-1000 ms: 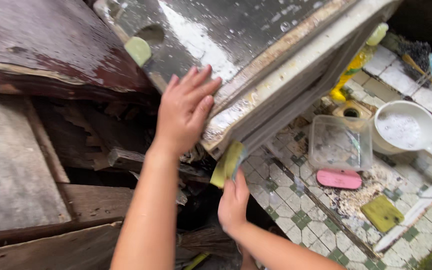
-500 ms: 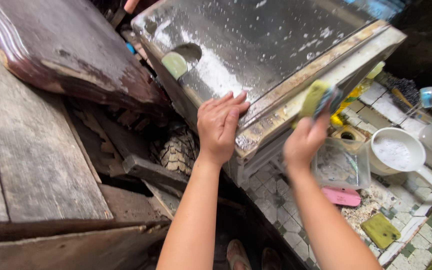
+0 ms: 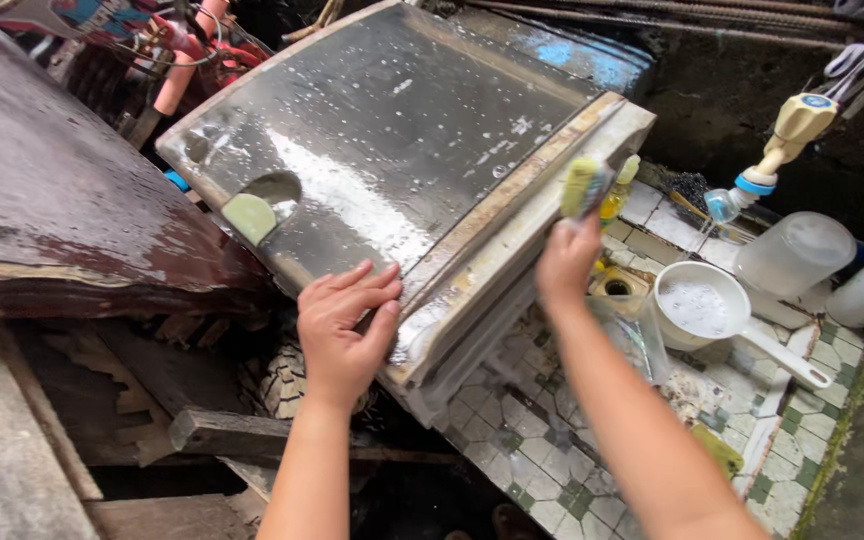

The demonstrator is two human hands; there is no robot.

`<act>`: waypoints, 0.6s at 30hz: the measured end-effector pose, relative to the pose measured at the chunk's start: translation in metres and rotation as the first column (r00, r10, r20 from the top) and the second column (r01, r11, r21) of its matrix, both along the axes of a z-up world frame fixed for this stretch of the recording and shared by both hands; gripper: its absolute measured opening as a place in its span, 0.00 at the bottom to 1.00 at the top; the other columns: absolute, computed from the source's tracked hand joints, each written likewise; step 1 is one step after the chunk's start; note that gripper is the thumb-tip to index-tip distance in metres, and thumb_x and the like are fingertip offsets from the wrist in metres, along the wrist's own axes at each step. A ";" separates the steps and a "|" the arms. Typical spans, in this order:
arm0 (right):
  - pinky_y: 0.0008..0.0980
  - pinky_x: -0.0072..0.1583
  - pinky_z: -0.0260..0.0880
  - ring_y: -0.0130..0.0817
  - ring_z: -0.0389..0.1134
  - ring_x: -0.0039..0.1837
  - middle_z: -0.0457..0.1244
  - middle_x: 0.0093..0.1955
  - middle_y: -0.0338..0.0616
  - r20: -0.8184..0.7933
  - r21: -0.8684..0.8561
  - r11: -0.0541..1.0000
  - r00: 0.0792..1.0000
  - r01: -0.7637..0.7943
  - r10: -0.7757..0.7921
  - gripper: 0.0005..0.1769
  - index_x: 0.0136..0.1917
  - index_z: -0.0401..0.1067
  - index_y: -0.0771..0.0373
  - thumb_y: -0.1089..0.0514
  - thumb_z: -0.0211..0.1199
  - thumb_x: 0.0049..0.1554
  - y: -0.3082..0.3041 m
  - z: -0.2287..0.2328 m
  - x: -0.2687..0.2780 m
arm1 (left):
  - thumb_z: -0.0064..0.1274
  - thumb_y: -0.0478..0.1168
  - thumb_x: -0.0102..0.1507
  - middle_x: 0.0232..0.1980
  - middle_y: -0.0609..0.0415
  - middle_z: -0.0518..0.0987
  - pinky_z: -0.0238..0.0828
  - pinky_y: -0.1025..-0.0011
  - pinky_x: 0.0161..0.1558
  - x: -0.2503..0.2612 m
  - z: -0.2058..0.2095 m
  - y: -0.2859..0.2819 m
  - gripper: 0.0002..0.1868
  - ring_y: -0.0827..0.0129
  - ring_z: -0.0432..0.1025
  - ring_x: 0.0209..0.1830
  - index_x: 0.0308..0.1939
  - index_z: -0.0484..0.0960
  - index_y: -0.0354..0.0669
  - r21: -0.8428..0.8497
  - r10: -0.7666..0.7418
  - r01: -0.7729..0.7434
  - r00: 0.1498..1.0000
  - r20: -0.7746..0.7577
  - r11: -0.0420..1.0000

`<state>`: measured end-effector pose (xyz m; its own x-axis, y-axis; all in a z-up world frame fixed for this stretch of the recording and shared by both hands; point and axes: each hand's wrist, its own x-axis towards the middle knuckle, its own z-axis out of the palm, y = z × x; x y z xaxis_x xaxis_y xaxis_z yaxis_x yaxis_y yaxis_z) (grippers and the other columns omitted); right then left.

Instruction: The person washes a plastic storage box, scrubbing its outer surfaces and interior with a brush and sponges before removing its transparent door and rinsing it with running water.

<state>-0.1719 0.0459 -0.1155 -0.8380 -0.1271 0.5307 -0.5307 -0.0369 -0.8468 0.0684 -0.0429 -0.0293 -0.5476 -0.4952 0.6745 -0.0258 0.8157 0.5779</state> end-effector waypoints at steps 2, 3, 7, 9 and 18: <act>0.38 0.53 0.62 0.41 0.62 0.49 0.60 0.49 0.53 -0.081 0.037 0.999 0.996 -0.041 0.044 0.22 0.60 0.58 0.68 0.66 0.39 0.52 0.005 -0.010 0.055 | 0.50 0.38 0.51 0.41 0.58 0.78 0.54 0.67 0.54 -0.005 0.011 0.000 0.05 0.66 0.70 0.50 0.29 0.80 0.45 -0.003 0.002 -0.002 1.000 0.017 1.000; 0.42 0.67 0.47 0.52 0.50 0.69 0.48 0.68 0.63 -0.255 0.036 0.995 0.962 -0.092 0.098 0.30 0.69 0.46 0.69 0.68 0.38 0.52 0.011 -0.014 0.089 | 0.50 0.38 0.51 0.39 0.59 0.79 0.56 0.67 0.53 -0.006 0.018 0.002 0.04 0.66 0.70 0.49 0.27 0.79 0.44 -0.007 0.032 -0.032 0.997 0.065 0.999; 0.36 0.64 0.52 0.52 0.52 0.67 0.51 0.65 0.59 -0.257 0.098 0.943 0.908 -0.317 0.331 0.33 0.69 0.47 0.63 0.67 0.41 0.48 0.026 -0.017 0.113 | 0.50 0.44 0.52 0.20 0.56 0.73 0.61 0.66 0.43 -0.027 0.047 0.027 0.08 0.63 0.69 0.30 0.22 0.78 0.47 -0.180 0.387 -0.346 0.751 0.535 0.921; 0.30 0.57 0.62 0.36 0.61 0.52 0.61 0.49 0.43 -0.241 0.125 0.953 0.924 -0.275 0.299 0.30 0.67 0.52 0.62 0.65 0.41 0.50 0.028 -0.027 0.080 | 0.51 0.47 0.51 0.22 0.55 0.73 0.59 0.62 0.45 -0.045 0.056 0.041 0.11 0.62 0.69 0.30 0.21 0.76 0.45 -0.328 0.432 -0.297 0.749 0.503 0.897; 0.36 0.51 0.62 0.37 0.62 0.48 0.61 0.47 0.45 0.421 -0.807 0.526 0.363 -0.269 0.831 0.23 0.55 0.60 0.64 0.65 0.41 0.44 0.086 -0.056 -0.041 | 0.50 0.49 0.50 0.53 0.48 0.67 0.46 0.55 0.56 -0.114 0.032 0.094 0.22 0.55 0.56 0.58 0.45 0.73 0.43 -0.488 0.242 -0.045 0.906 0.348 0.872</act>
